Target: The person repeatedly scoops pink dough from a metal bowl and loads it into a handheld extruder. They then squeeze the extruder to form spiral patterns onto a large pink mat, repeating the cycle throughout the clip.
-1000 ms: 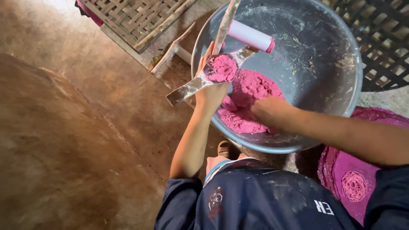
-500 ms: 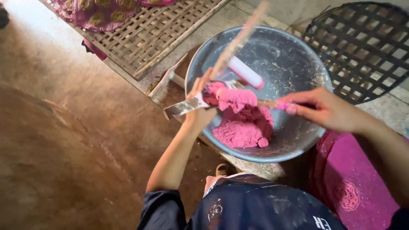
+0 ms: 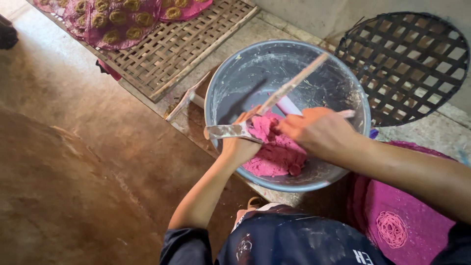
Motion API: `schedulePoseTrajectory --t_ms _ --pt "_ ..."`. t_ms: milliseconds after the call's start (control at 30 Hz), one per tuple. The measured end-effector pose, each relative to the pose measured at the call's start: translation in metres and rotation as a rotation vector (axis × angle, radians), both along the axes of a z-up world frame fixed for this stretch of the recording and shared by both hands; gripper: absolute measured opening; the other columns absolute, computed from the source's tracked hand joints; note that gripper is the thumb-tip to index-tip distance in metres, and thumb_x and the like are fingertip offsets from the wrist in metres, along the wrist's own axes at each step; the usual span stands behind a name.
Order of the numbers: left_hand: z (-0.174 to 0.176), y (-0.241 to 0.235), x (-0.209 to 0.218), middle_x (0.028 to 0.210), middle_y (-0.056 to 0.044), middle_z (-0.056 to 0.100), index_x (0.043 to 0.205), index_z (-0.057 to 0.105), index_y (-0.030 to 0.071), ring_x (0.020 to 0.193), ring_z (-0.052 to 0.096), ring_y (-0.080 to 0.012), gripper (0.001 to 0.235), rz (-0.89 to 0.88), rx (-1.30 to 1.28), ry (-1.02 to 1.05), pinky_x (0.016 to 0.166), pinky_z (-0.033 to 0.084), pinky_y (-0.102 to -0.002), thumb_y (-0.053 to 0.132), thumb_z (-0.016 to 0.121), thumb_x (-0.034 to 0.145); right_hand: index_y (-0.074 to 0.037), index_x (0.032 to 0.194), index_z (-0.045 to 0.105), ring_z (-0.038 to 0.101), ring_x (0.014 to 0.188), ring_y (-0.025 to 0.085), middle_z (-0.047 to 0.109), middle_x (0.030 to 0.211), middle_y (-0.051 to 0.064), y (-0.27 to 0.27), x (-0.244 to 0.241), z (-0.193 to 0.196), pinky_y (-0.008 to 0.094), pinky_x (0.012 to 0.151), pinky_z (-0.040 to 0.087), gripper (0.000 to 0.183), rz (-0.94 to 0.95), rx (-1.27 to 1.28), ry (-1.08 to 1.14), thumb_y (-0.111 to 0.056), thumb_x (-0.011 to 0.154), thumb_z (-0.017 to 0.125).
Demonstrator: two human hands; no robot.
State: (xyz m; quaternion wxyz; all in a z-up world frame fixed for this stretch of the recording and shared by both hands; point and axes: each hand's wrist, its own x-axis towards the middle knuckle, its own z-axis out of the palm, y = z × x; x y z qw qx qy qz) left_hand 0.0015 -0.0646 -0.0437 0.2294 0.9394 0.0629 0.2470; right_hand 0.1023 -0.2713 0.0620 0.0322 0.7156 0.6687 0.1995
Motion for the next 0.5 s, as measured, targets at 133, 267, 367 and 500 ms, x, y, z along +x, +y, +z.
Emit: schedulePoseTrajectory --t_ms 133,267,367,500 --pt "-0.001 0.016 -0.008 0.121 -0.006 0.077 0.142 0.057 0.012 0.115 0.076 -0.0232 0.052 0.034 -0.446 -0.177 0.104 0.06 -0.038 0.022 0.067 0.092 -0.016 0.12 0.071 0.072 0.081 0.027 0.074 0.105 0.006 -0.041 0.017 -0.004 0.04 0.064 0.057 0.028 -0.318 0.138 0.426 -0.014 0.095 0.059" --pt "-0.002 0.014 0.007 0.149 -0.017 0.055 0.143 0.056 0.003 0.127 0.061 -0.0383 0.065 0.212 0.004 -0.338 0.104 0.049 -0.047 0.016 0.077 0.083 -0.005 0.143 0.057 0.068 0.119 0.032 0.065 0.135 0.021 -0.007 -0.005 -0.055 0.04 0.099 0.053 0.058 -0.01 0.512 0.94 0.003 0.086 0.062" --pt "0.001 0.019 0.019 0.154 -0.021 0.047 0.135 0.058 0.001 0.12 0.058 -0.0437 0.069 0.295 0.201 -0.195 0.09 0.053 -0.045 0.016 0.079 0.072 -0.011 0.149 0.054 0.072 0.103 0.028 0.066 0.127 0.023 -0.001 -0.029 -0.093 0.037 0.095 0.056 0.054 -0.183 0.445 1.166 -0.004 0.096 0.061" --pt "0.01 0.029 0.016 0.162 -0.023 0.039 0.138 0.058 0.001 0.12 0.057 -0.0424 0.063 0.243 0.138 -0.225 0.096 0.052 -0.048 0.02 0.082 0.082 -0.006 0.147 0.054 0.069 0.107 0.037 0.069 0.129 0.026 -0.019 -0.02 -0.093 0.042 0.091 0.052 0.046 0.245 0.549 0.96 -0.001 0.101 0.058"
